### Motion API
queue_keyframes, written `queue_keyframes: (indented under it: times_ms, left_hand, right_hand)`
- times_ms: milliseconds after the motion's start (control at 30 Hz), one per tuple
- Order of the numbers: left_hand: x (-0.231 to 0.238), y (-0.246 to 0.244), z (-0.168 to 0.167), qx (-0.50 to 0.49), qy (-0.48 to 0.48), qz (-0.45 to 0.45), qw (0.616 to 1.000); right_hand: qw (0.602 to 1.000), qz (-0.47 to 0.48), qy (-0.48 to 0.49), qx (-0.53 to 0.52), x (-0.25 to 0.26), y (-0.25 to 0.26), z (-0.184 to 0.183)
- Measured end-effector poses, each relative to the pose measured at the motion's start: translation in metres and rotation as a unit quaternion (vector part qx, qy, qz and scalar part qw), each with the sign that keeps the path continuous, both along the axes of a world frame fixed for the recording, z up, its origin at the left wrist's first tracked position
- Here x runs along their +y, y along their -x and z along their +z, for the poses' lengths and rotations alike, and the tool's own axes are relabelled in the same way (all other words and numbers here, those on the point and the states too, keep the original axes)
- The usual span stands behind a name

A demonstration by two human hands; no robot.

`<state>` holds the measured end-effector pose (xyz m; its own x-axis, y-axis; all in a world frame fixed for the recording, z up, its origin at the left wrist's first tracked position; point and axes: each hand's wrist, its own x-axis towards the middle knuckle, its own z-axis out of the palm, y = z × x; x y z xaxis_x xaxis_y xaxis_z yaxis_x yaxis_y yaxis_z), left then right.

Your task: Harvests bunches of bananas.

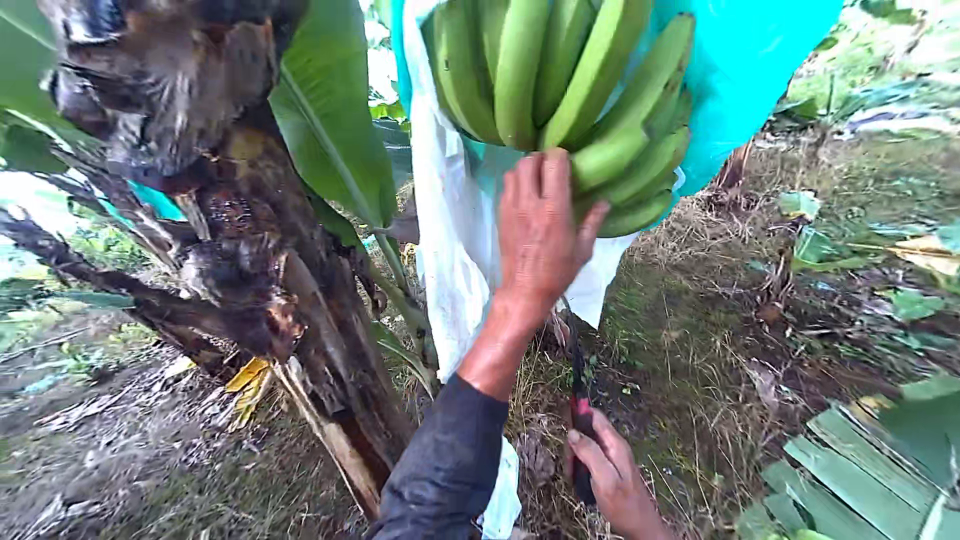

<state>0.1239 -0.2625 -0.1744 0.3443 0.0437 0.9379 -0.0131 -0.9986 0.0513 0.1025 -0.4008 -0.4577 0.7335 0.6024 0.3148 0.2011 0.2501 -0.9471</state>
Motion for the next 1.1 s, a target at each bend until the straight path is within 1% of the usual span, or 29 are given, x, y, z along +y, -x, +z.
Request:
queue_keyframes:
  times_ms: [100, 167, 233, 267, 300, 333, 367, 400, 467, 500, 533, 600, 667, 700, 733, 767, 800, 833, 900, 967, 1000, 1033, 1067, 1100]
  left_hand:
    - [-0.008, -0.016, -0.005, -0.017, -0.05, -0.03, 0.998]
    - [-0.017, -0.025, -0.01, -0.003, -0.089, -0.016, 0.996]
    - [-0.03, -0.038, -0.014, -0.008, -0.104, 0.015, 0.994]
    - [-0.039, -0.045, -0.015, -0.017, -0.104, 0.032, 0.994]
    - [-0.049, -0.052, -0.017, -0.032, -0.109, 0.056, 0.992]
    - [-0.057, -0.061, -0.019, -0.051, -0.126, 0.085, 0.987]
    - [-0.061, -0.07, -0.022, -0.073, -0.156, 0.116, 0.978]
    - [-0.066, -0.076, -0.023, -0.083, -0.176, 0.141, 0.971]
    - [-0.082, -0.072, -0.018, -0.033, -0.166, 0.156, 0.973]
    - [-0.09, -0.067, -0.014, -0.005, -0.158, 0.16, 0.974]
    - [-0.096, -0.066, -0.01, 0.008, -0.157, 0.166, 0.974]
    - [-0.105, -0.066, -0.007, 0.024, -0.16, 0.184, 0.97]
    - [-0.109, -0.074, -0.013, 0.01, -0.167, 0.214, 0.962]
    - [-0.106, -0.088, -0.022, -0.031, -0.175, 0.224, 0.958]
    - [-0.097, -0.107, -0.036, -0.092, -0.19, 0.222, 0.952]
    - [-0.095, -0.11, -0.041, -0.079, -0.2, 0.214, 0.953]
    - [-0.1, -0.097, -0.037, -0.015, -0.205, 0.197, 0.958]
    - [-0.108, -0.082, -0.023, 0.037, -0.196, 0.198, 0.96]
    - [-0.117, -0.078, -0.01, 0.042, -0.187, 0.225, 0.955]
    - [-0.117, -0.084, -0.011, 0.028, -0.19, 0.236, 0.953]
    - [-0.114, -0.082, -0.011, 0.039, -0.193, 0.23, 0.953]
    - [-0.11, -0.072, -0.01, 0.078, -0.191, 0.207, 0.956]
    - [-0.107, -0.051, -0.01, 0.17, -0.175, 0.164, 0.956]
    - [-0.099, -0.038, -0.014, 0.24, -0.159, 0.13, 0.949]
  right_hand:
    - [0.998, -0.027, 0.016, -0.062, 0.034, -0.005, 0.031]
    - [0.99, -0.05, 0.006, -0.133, 0.055, -0.009, 0.046]
    - [0.98, -0.063, -0.036, -0.187, 0.074, -0.016, 0.051]
    - [0.981, -0.059, -0.069, -0.171, 0.085, -0.02, 0.053]
    - [0.989, -0.047, -0.098, -0.101, 0.101, -0.024, 0.063]
    - [0.991, -0.053, -0.117, -0.033, 0.115, -0.026, 0.085]
    - [0.991, -0.078, -0.112, 0.008, 0.124, -0.025, 0.106]
    - [0.987, -0.121, -0.109, 0.005, 0.129, -0.023, 0.12]
    - [0.96, -0.195, -0.171, -0.104, 0.142, -0.038, 0.115]
    - [0.947, -0.205, -0.197, -0.148, 0.146, -0.048, 0.113]
    - [0.944, -0.2, -0.206, -0.164, 0.147, -0.055, 0.114]
    - [0.948, -0.181, -0.213, -0.152, 0.144, -0.06, 0.122]
    - [0.952, -0.167, -0.215, -0.137, 0.143, -0.063, 0.128]
    - [0.957, -0.153, -0.214, -0.125, 0.142, -0.064, 0.13]
    - [0.96, -0.139, -0.216, -0.112, 0.142, -0.065, 0.131]
    - [0.963, -0.127, -0.216, -0.099, 0.141, -0.065, 0.134]
    - [0.964, -0.12, -0.221, -0.084, 0.141, -0.064, 0.137]
    - [0.963, -0.116, -0.233, -0.064, 0.141, -0.062, 0.142]
    - [0.96, -0.11, -0.257, -0.023, 0.14, -0.06, 0.153]
    - [0.961, -0.09, -0.263, 0.012, 0.138, -0.063, 0.165]
    - [0.961, -0.075, -0.266, 0.028, 0.142, -0.064, 0.168]
    - [0.963, -0.058, -0.26, 0.043, 0.145, -0.061, 0.165]
    - [0.969, -0.04, -0.237, 0.06, 0.142, -0.052, 0.153]
    - [0.977, -0.01, -0.199, 0.071, 0.13, -0.041, 0.131]
